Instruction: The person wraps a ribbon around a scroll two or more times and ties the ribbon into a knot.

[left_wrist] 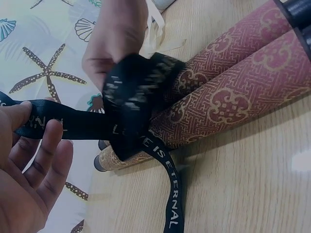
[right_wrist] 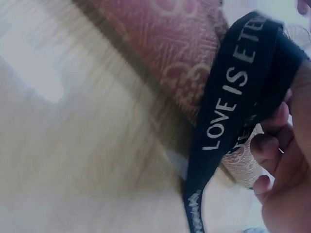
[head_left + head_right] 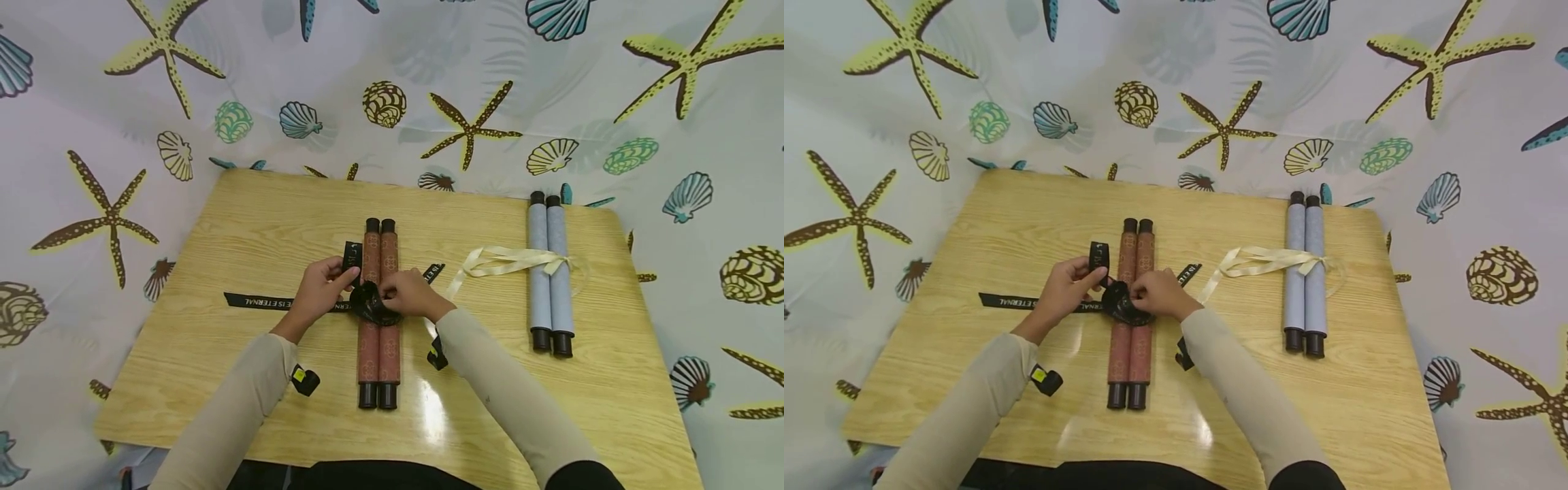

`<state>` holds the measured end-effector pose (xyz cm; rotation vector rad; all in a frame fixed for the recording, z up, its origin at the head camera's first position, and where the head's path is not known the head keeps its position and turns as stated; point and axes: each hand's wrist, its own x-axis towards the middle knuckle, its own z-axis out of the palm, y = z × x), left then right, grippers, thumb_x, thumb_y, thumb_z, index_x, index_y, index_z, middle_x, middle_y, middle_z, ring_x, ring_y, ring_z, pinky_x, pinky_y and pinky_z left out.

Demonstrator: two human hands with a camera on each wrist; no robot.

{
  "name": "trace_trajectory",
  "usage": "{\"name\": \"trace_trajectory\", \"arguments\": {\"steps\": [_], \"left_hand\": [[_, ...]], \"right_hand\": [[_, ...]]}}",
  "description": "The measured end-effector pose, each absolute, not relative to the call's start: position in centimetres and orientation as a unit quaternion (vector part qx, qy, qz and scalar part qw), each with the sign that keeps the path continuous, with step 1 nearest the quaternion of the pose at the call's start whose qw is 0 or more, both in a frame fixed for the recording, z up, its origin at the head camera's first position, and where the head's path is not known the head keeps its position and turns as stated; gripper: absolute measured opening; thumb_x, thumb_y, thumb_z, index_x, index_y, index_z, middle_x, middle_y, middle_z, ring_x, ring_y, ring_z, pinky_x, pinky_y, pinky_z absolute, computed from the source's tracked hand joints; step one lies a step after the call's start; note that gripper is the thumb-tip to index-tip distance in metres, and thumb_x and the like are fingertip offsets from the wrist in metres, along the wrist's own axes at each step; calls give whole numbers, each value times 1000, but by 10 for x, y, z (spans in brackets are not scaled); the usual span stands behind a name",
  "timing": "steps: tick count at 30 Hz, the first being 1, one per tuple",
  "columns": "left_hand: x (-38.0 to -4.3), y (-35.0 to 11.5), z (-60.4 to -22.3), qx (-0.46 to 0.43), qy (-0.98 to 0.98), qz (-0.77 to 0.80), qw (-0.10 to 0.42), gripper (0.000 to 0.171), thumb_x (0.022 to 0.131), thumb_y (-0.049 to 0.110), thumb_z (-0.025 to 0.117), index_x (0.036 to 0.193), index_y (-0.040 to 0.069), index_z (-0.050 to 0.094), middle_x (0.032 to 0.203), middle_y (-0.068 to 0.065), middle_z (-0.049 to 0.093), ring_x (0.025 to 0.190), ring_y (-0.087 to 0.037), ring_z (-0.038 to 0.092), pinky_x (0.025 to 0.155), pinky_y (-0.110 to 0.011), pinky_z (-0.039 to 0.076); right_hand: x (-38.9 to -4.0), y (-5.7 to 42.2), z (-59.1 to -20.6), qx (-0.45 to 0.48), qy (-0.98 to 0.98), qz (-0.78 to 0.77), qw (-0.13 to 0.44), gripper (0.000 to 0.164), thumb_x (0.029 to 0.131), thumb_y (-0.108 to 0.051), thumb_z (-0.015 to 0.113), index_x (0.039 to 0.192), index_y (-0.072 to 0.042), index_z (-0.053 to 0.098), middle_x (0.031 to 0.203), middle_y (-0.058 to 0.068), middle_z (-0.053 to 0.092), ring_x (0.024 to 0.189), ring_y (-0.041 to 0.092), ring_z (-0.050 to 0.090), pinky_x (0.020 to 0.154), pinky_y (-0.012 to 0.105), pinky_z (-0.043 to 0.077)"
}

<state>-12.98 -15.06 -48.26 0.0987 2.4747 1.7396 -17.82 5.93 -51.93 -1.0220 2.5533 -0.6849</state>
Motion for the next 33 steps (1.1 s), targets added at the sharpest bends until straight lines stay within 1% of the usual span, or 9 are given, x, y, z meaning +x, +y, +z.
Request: {"name": "trace_trajectory", "arguments": {"steps": [4,7,10,14,20,23,27,30,33], "left_hand": [[-130,-150,-482,31,819,571,54,23,101,23,61,91,3,66,88,-20,75,78,-30,68,63,-48,58],[-131,-148,-482,33,818,571,57,24,101,24,61,90,2,65,85,-21,74,79,-33,69,64,-50,58],[-130,-147,-483,33,815,575,71,25,101,25,60,92,2,64,88,-22,74,83,-37,70,66,-51,58],[-130,-146,-483,24,810,580,81,25,102,26,59,97,2,66,94,-22,74,86,-39,70,68,-53,58],[-131,-143,-482,27,813,577,72,25,102,26,60,98,2,68,95,-21,75,86,-40,69,66,-50,59],[-131,-144,-482,28,812,578,72,24,102,25,59,100,3,68,95,-21,75,85,-38,69,65,-49,58],[-129,-152,-485,16,809,582,77,26,102,26,58,109,2,68,97,-20,75,79,-23,69,63,-41,59],[-128,-163,-489,-2,806,587,76,28,103,26,58,111,1,67,95,-17,76,74,-13,66,61,-37,59],[-126,-173,-495,-23,799,595,84,29,103,26,57,112,1,67,91,-8,77,73,-12,66,60,-34,58]], "right_hand": [[-181,61,-521,-355,860,-307,200,27,87,-2,59,62,-13,56,58,-9,40,57,6,36,74,37,38],[-182,61,-518,-365,844,-322,224,27,88,-4,59,63,-14,60,60,-11,44,57,4,37,70,29,29],[-182,63,-515,-358,835,-343,240,30,91,-7,61,62,-13,60,61,-10,47,56,5,39,66,25,29],[-182,65,-513,-352,832,-347,253,29,92,-7,60,64,-11,60,62,-8,48,57,7,38,65,25,31],[-178,58,-510,-364,856,-273,244,25,89,-28,73,66,-17,69,56,-13,46,58,3,41,74,31,23],[-174,61,-507,-365,863,-263,231,32,89,-17,69,60,-18,55,56,-12,39,57,5,36,76,34,22],[-169,81,-500,-295,877,-317,210,34,93,-8,59,64,-17,43,59,-7,35,56,9,31,75,35,29],[-168,102,-494,-221,885,-362,195,27,98,-18,61,72,-13,58,63,1,50,55,9,34,67,29,36],[-170,121,-491,-183,892,-367,191,24,97,-24,64,83,-7,72,74,14,66,54,9,38,61,26,37]]}}
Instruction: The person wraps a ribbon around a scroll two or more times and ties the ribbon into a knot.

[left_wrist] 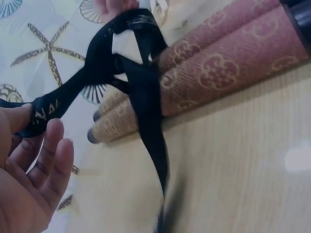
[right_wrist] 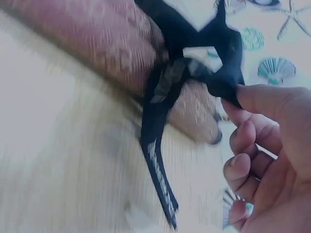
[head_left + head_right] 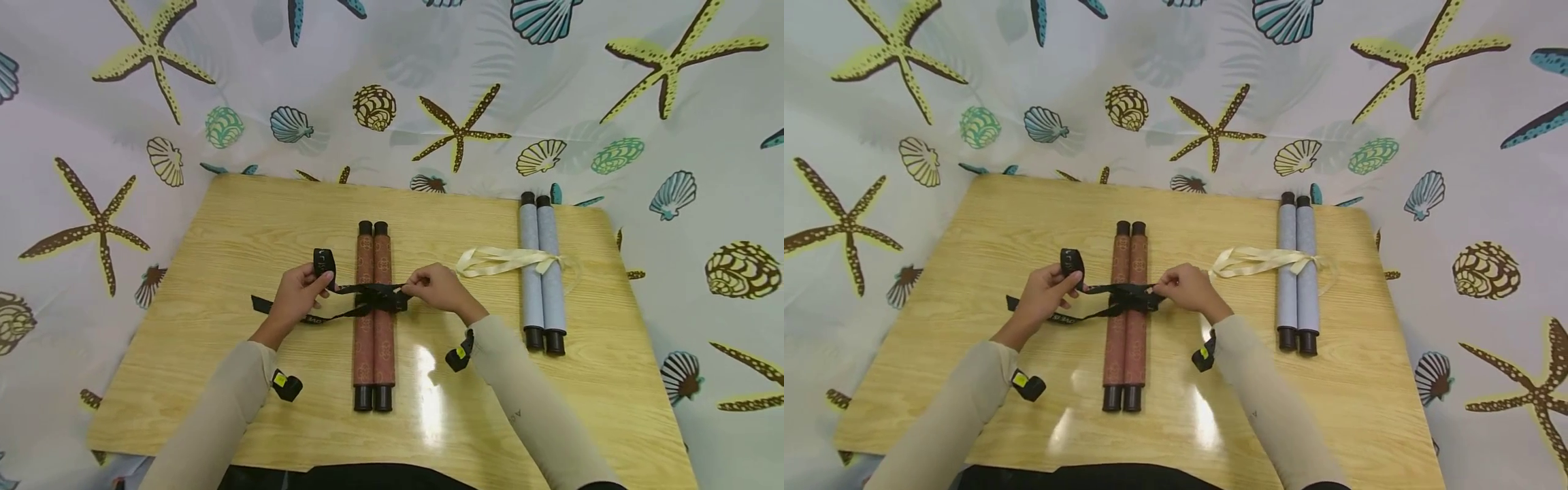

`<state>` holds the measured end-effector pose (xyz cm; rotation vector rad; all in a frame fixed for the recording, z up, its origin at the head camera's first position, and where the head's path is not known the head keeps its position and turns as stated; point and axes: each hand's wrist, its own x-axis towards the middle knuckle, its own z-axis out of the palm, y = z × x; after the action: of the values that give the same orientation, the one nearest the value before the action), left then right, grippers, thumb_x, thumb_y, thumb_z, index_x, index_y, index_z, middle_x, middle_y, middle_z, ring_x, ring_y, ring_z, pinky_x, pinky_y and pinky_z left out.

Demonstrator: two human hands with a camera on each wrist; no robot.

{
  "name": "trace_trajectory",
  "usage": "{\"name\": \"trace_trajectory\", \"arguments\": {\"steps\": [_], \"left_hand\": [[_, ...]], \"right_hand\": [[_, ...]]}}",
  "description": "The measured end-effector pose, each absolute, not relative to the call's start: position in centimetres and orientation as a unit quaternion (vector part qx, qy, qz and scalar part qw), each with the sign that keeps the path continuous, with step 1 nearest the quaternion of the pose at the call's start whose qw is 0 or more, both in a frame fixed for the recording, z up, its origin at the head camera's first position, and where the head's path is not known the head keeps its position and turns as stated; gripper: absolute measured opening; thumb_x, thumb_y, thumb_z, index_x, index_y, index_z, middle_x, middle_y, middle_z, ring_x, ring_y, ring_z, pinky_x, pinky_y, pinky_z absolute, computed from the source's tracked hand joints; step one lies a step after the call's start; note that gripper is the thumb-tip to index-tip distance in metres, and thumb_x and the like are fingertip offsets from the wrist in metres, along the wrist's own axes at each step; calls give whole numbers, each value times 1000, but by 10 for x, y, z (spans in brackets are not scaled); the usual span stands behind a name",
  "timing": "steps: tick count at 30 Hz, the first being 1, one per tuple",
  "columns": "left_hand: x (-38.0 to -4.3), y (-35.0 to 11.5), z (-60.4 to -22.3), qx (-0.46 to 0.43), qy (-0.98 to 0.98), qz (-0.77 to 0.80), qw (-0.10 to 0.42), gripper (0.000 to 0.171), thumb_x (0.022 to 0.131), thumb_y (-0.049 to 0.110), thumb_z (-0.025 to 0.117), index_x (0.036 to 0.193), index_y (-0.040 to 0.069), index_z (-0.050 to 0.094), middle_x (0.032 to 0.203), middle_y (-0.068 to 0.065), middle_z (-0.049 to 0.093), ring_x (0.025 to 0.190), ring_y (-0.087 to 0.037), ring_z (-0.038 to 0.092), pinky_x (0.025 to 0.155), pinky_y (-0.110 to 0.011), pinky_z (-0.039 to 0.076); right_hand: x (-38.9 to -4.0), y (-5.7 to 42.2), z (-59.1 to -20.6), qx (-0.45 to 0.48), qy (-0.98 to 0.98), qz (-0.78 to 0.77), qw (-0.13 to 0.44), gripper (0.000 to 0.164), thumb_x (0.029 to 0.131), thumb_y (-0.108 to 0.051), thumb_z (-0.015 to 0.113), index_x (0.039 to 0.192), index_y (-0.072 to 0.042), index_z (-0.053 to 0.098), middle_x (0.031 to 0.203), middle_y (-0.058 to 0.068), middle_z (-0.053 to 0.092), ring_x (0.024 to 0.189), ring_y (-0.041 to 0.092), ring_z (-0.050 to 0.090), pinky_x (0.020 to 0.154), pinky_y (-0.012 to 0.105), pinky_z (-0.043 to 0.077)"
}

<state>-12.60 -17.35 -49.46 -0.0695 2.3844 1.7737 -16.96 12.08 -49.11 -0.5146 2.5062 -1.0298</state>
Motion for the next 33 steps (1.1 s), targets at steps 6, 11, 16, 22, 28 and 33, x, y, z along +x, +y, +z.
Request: {"name": "trace_trajectory", "arguments": {"steps": [6,11,16,22,28,33], "left_hand": [[-125,-189,-511,-82,781,607,121,36,103,29,57,123,-1,62,82,11,73,75,-12,67,63,-32,59],[-129,-199,-523,-111,782,600,129,38,103,28,56,127,-2,61,83,13,73,72,-7,65,63,-30,58],[-133,-210,-530,-120,797,580,119,38,103,26,56,125,-4,62,76,16,69,68,-4,61,59,-27,55],[-137,-225,-533,-124,809,567,97,40,102,22,58,127,-9,61,70,11,65,61,-6,57,56,-24,51],[-142,-231,-536,-136,819,551,90,39,103,22,58,126,-9,62,55,10,53,46,-3,40,50,-23,41],[-145,-229,-535,-125,812,565,80,39,103,25,57,122,-9,63,57,15,55,49,-3,46,51,-23,42]], "right_hand": [[-171,156,-495,-183,898,-334,219,27,95,-22,67,82,1,73,87,15,74,51,8,36,60,26,37],[-170,178,-502,-196,900,-303,243,22,92,-18,72,77,-2,75,81,13,75,51,8,38,58,26,38],[-166,192,-507,-182,919,-229,264,16,88,-19,76,76,-8,77,75,3,73,56,5,48,56,23,41],[-162,204,-511,-138,940,-160,268,28,86,-18,74,59,-15,64,55,-7,49,53,9,39,53,25,35],[-160,216,-512,-139,950,-131,245,43,78,-2,60,48,-22,37,49,-8,26,51,9,21,50,25,21],[-160,222,-508,-136,953,-128,240,35,84,-9,68,52,-16,56,49,-5,44,50,10,34,52,28,31]]}}
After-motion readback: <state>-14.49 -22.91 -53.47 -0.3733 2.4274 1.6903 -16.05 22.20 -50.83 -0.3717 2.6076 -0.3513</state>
